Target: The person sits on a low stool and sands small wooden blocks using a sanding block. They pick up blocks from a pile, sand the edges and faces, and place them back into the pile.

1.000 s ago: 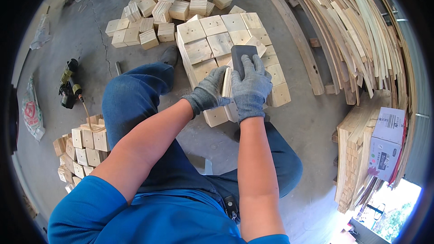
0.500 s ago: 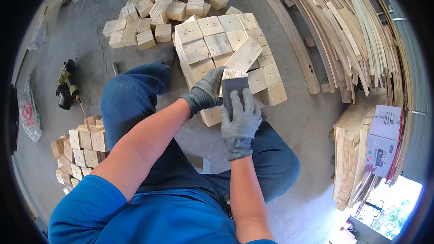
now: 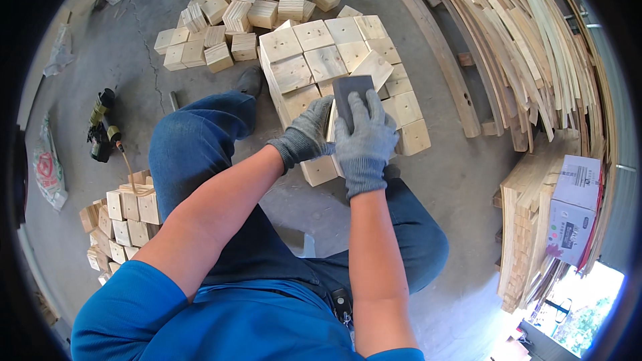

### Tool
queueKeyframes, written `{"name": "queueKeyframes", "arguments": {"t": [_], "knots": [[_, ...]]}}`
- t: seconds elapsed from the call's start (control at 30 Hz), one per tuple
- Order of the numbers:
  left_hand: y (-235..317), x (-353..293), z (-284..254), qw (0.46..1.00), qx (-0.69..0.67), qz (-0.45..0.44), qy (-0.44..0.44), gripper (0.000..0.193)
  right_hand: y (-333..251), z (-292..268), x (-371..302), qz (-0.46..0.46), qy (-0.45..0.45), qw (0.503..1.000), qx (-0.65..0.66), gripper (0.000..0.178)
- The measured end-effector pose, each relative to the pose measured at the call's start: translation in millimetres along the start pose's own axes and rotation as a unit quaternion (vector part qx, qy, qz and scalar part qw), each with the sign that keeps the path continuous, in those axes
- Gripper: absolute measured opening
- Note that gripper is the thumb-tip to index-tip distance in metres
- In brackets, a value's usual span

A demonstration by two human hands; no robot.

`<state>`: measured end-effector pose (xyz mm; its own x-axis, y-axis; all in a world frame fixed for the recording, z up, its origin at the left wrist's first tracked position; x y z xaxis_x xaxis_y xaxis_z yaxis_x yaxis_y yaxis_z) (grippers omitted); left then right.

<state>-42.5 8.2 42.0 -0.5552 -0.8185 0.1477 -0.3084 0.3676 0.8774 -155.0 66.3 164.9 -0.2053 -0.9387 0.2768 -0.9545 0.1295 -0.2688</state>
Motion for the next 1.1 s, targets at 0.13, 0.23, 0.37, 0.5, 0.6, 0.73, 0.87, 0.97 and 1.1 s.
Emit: {"name": "queueKeyframes", "arguments": {"t": [0.13, 0.23, 0.37, 0.5, 0.6, 0.73, 0.87, 0.97, 1.1], "knots": [[6, -1, -2, 1.000, -0.023, -0.006, 0.003, 0.108, 4, 7, 29, 0.035, -0.025, 0.999, -0.016, 0.056], [6, 0, -2, 1.000, -0.015, -0.001, -0.003, 0.107, 2, 5, 25, 0.037, -0.015, 0.999, -0.019, 0.057], [5, 0, 1, 1.000, -0.012, -0.003, -0.008, 0.106, 4, 2, -2, 0.010, 0.009, 1.000, 0.005, 0.057], [-4, 1, 4, 1.000, 0.010, 0.012, 0.008, 0.101, -13, -8, -44, 0.005, -0.017, 1.000, -0.022, 0.058], [-1, 1, 3, 1.000, -0.019, -0.017, -0.008, 0.099, -17, -17, -76, -0.002, -0.019, 1.000, -0.005, 0.062], [3, 2, 0, 0.999, -0.039, -0.018, -0.009, 0.099, -15, -18, -102, -0.022, -0.015, 1.000, -0.013, 0.063], [0, 2, -1, 0.999, -0.034, 0.000, 0.002, 0.099, -19, -18, -93, -0.041, -0.005, 0.999, -0.006, 0.061], [6, 2, -1, 0.998, -0.042, -0.045, -0.032, 0.099, -18, -19, -69, -0.027, -0.014, 0.999, -0.015, 0.058], [-8, 1, 6, 0.999, 0.030, 0.040, 0.015, 0.101, -12, -3, -21, -0.019, 0.009, 1.000, -0.023, 0.055]]}}
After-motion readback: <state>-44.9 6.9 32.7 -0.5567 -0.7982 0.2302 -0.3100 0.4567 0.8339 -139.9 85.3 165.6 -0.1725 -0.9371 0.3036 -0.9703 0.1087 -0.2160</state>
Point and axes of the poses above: each hand's wrist, its own x-axis towards the middle knuckle, its own z-axis out of the palm, y = z × x, the point moved 6 cm from there along x, towards the middle knuckle, and after that the axes turned 3 degrees about x, right-handed, at the moved point
